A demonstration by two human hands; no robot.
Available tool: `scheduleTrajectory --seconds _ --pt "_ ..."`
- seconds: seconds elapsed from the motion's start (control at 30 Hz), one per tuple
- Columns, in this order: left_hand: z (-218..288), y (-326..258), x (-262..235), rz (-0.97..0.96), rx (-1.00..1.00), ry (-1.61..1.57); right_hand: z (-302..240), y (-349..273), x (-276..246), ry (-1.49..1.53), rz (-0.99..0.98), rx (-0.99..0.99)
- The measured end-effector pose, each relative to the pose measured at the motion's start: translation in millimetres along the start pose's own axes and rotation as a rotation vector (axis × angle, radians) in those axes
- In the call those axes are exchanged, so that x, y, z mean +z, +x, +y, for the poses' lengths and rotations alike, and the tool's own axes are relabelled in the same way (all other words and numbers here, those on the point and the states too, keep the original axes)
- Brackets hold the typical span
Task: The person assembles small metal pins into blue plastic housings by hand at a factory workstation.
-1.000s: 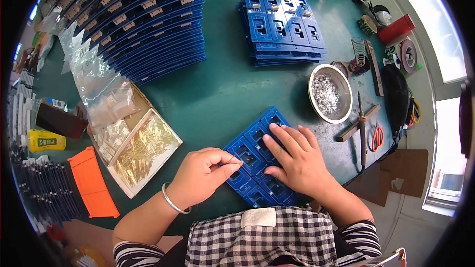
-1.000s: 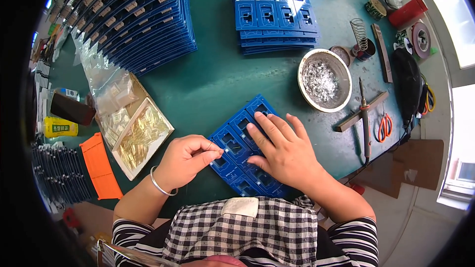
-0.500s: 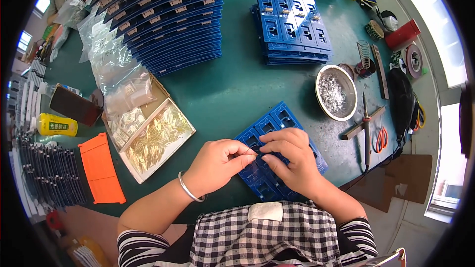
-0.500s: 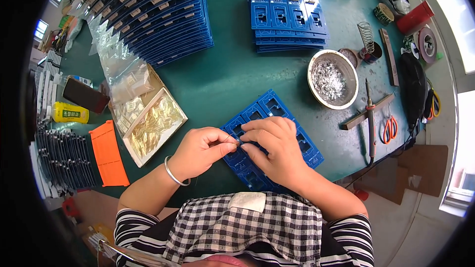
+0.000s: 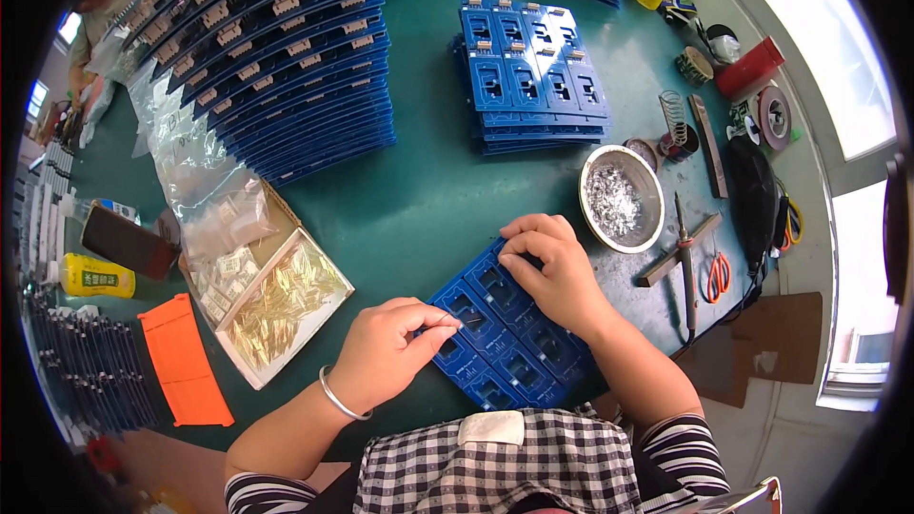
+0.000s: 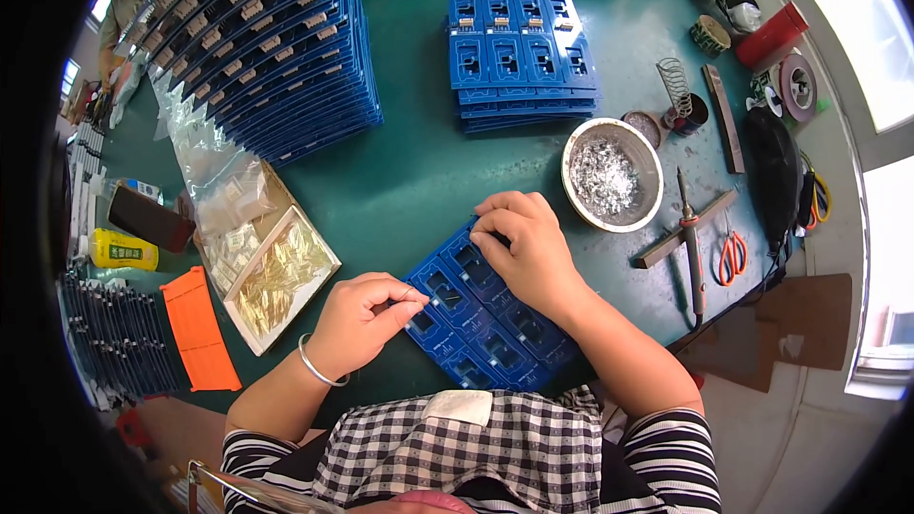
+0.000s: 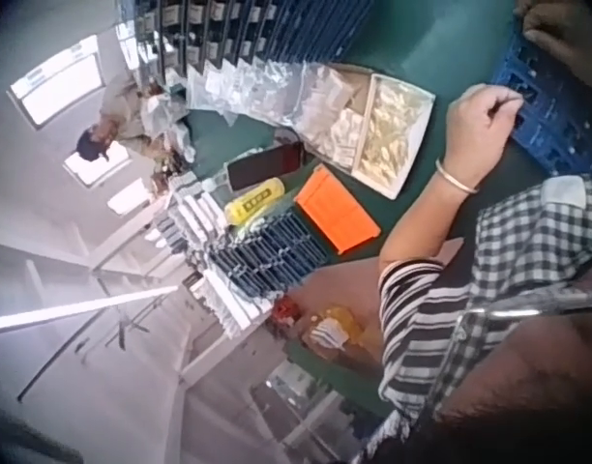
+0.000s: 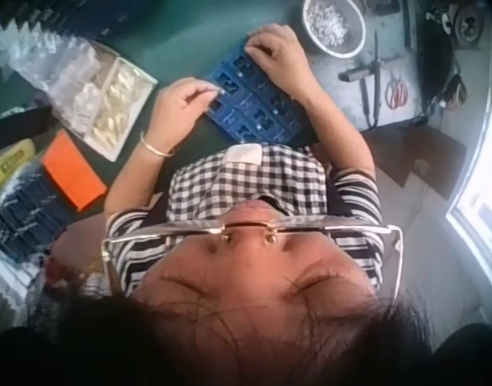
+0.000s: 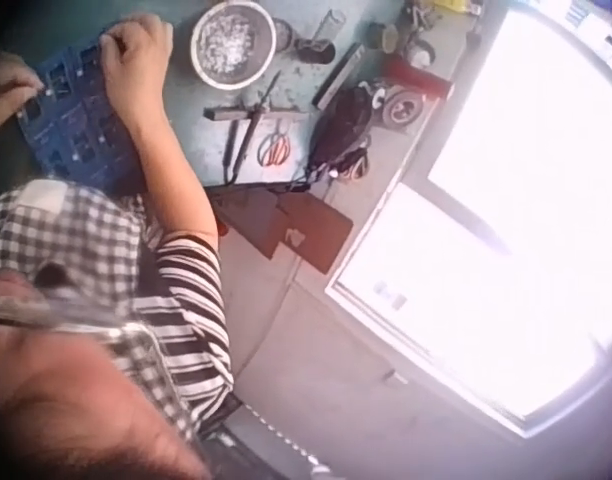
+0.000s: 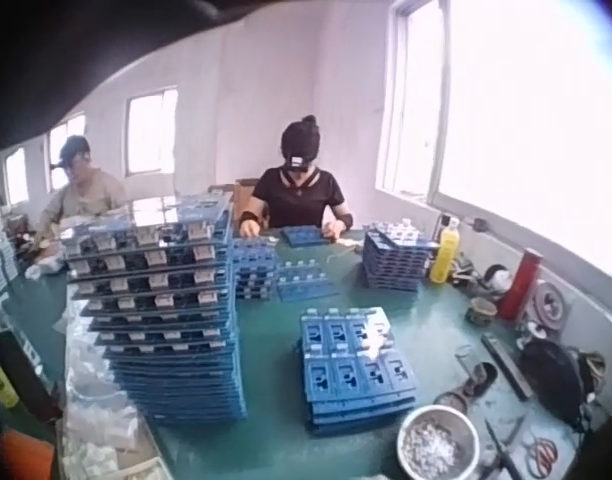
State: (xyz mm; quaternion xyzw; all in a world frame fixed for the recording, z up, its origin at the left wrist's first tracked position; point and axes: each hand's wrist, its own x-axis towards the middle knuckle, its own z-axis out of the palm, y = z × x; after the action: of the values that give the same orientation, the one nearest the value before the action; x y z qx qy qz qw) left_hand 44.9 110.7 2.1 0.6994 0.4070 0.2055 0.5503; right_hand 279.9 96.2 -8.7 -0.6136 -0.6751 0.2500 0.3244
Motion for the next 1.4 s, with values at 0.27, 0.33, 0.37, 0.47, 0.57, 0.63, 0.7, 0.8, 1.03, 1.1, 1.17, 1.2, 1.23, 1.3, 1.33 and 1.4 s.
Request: scheduleTrajectory --seconds 0.27,0.33,0.37,0.47,0.57,0.63,0.7,0.8,1.03,1.1,1.17,1.2,1.23,1.3,1.33,1.4 --pt "-4 -4 -6 0.049 -0.020 -0.031 -3 -1 12 -0.200 0.032 -0.045" --pt "-7 -3 -7 0.040 -0.016 -0.028 -3 -1 13 -0.216 0.038 -0.045" --pt "-7 -3 -7 0.040 -0.017 -0.029 -2 -1 13 -0.234 0.043 -0.052" --pt "-8 -6 -7 0.047 -0.041 -0.013 -6 -2 15 -0.308 0.071 -0.142" --pt "-10 -8 -8 0.063 -0.047 -0.030 -16 -4 16 -0.517 0.096 -0.308" --pt "-9 -6 -9 0.063 -0.015 -0.030 -17 -5 15 -0.701 0.095 -0.402" --pt "-7 -7 -9 0.054 -0.045 -0.021 -17 -7 16 -0.722 0.071 -0.405" --pt "-8 -7 -8 0.046 -0.051 -0.013 -17 -8 7 -0.716 0.022 -0.398" --pt "-17 -12 -8 0.082 -0.054 -0.127 -9 -29 -25 -0.329 -0.082 -0.310" --pt "-17 -9 -6 0.071 -0.069 -0.185 -12 -35 -26 -0.442 -0.162 -0.331" --pt "-17 -8 -3 0.058 -0.088 -0.240 -12 -38 -24 -0.494 -0.164 -0.334" --pt "-17 -7 -1 0.036 -0.089 -0.269 -12 -39 -24 -0.547 -0.167 -0.342" --pt "-17 -6 0 0.014 -0.089 -0.298 -11 -39 -24 -0.548 -0.165 -0.341" --pt "-13 -7 -2 0.009 -0.102 -0.267 -10 -37 -26 -0.485 -0.065 -0.288" --pt "-11 -8 -2 0.007 -0.116 -0.236 -11 -36 -26 -0.489 -0.063 -0.285" --pt "-11 -9 -3 0.006 -0.121 -0.251 -15 -34 -22 -0.519 -0.107 -0.333"
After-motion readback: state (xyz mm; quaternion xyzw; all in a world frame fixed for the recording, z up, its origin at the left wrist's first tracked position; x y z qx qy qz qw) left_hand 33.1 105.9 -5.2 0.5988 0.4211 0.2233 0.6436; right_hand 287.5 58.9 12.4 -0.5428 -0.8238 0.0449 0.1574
